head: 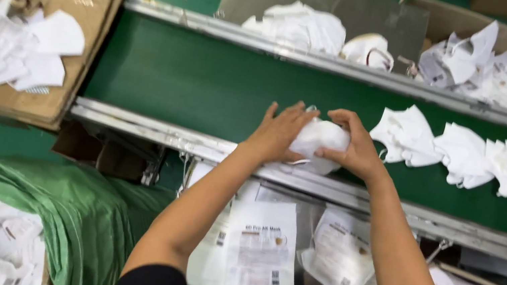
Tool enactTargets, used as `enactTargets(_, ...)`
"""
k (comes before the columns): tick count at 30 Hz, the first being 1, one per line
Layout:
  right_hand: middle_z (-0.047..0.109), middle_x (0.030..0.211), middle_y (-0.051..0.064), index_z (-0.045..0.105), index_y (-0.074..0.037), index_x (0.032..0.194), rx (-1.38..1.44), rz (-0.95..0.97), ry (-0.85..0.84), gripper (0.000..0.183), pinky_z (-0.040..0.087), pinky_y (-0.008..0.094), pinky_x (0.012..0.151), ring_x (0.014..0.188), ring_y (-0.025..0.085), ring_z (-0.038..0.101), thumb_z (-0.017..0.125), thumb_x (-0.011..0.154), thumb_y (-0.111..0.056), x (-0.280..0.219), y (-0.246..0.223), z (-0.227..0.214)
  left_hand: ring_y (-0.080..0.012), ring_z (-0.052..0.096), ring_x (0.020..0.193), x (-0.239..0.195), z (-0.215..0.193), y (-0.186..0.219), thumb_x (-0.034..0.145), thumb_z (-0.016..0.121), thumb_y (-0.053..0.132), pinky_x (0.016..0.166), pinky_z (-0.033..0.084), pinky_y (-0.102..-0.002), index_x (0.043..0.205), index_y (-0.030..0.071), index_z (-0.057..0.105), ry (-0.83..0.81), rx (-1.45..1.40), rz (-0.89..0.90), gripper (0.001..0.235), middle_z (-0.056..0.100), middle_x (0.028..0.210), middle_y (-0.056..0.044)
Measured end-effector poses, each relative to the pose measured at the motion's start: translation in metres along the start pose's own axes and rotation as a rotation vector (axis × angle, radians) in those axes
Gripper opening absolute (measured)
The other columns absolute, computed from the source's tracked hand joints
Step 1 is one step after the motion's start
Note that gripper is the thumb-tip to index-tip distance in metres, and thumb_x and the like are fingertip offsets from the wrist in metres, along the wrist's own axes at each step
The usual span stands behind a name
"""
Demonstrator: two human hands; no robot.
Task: Sort, organize, fold, and package manufactured face masks on a factory production line.
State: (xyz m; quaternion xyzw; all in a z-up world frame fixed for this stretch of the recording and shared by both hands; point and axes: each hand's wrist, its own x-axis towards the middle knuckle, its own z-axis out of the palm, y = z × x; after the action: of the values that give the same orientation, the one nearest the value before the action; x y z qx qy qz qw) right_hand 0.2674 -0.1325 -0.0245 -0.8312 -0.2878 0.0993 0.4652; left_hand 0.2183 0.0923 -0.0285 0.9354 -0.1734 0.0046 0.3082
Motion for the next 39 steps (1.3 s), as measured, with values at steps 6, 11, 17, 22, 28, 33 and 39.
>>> enactTargets(6,0.054,0.142,0.017,0.043,-0.002,0.149,0.225,-0.164,0.269,0.105,0.043,0.040,0.113,0.133,0.028,0.053,0.097,0.062,-0.024,-0.009,0.027,0.043,-0.0275,0.035,0.150,0.007,0.029,0.002,0.070,0.087,0.039,0.122,0.023,-0.063,0.158,0.017,0.030,0.214,0.195,0.090,0.107,0.047,0.153,-0.007)
enactTargets(11,0.056,0.147,0.018,0.039,-0.004,0.150,0.245,-0.087,0.220,0.111,0.043,0.040,0.117,0.137,0.027,0.054,0.098,0.058,-0.027,0.002,0.023,0.058,-0.0293,0.036,0.147,-0.009,0.019,-0.005,0.069,0.089,0.043,0.118,0.022,-0.066,0.158,0.019,0.027,0.247,0.244,0.080,0.111,0.048,0.150,-0.007)
enactTargets(17,0.061,0.143,0.018,0.047,-0.003,0.148,0.183,-0.101,0.224,0.098,0.047,0.038,0.113,0.132,0.027,0.060,0.096,0.066,-0.025,0.009,0.004,0.077,-0.0357,0.042,0.139,-0.028,0.000,-0.013,0.056,0.091,0.029,0.111,0.030,-0.061,0.159,0.015,0.020,0.260,0.056,-0.025,0.125,0.050,0.149,-0.010)
enactTargets(22,0.070,0.125,0.013,0.053,-0.007,0.141,0.143,-0.077,0.063,0.085,0.053,0.034,0.101,0.115,0.021,0.068,0.094,0.070,-0.028,0.009,-0.013,0.078,-0.0374,0.055,0.125,-0.038,0.010,-0.030,0.065,0.086,0.017,0.109,0.045,-0.050,0.165,0.014,0.012,0.326,-0.129,-0.093,0.124,0.058,0.138,-0.009)
enactTargets(28,0.073,0.113,0.008,0.058,-0.007,0.139,0.247,-0.020,-0.023,0.058,0.055,0.031,0.091,0.102,0.017,0.068,0.081,0.087,-0.021,-0.011,0.005,0.067,-0.0389,0.054,0.113,-0.051,-0.027,0.018,0.073,0.089,0.018,0.099,0.049,-0.049,0.160,0.019,0.031,0.201,0.017,0.001,0.104,0.057,0.135,-0.014)
enactTargets(33,0.068,0.128,0.008,0.056,-0.001,0.140,0.999,0.198,0.256,0.047,0.054,0.039,0.102,0.116,0.022,0.066,0.072,0.099,-0.018,-0.102,0.026,0.043,-0.0231,0.069,0.091,-0.117,0.020,0.051,0.098,0.081,0.026,0.082,0.057,-0.038,0.110,0.012,0.068,0.570,-0.383,-0.403,0.022,0.068,0.109,-0.007)
enactTargets(39,0.068,0.131,0.005,0.054,-0.008,0.139,1.444,0.409,0.466,0.055,0.056,0.038,0.105,0.121,0.021,0.067,0.073,0.091,-0.024,-0.182,0.050,0.051,-0.0327,0.066,0.090,-0.207,0.151,0.028,0.084,0.076,0.020,0.072,0.054,-0.047,0.091,0.013,0.070,0.163,0.044,-0.310,0.011,0.063,0.101,-0.009)
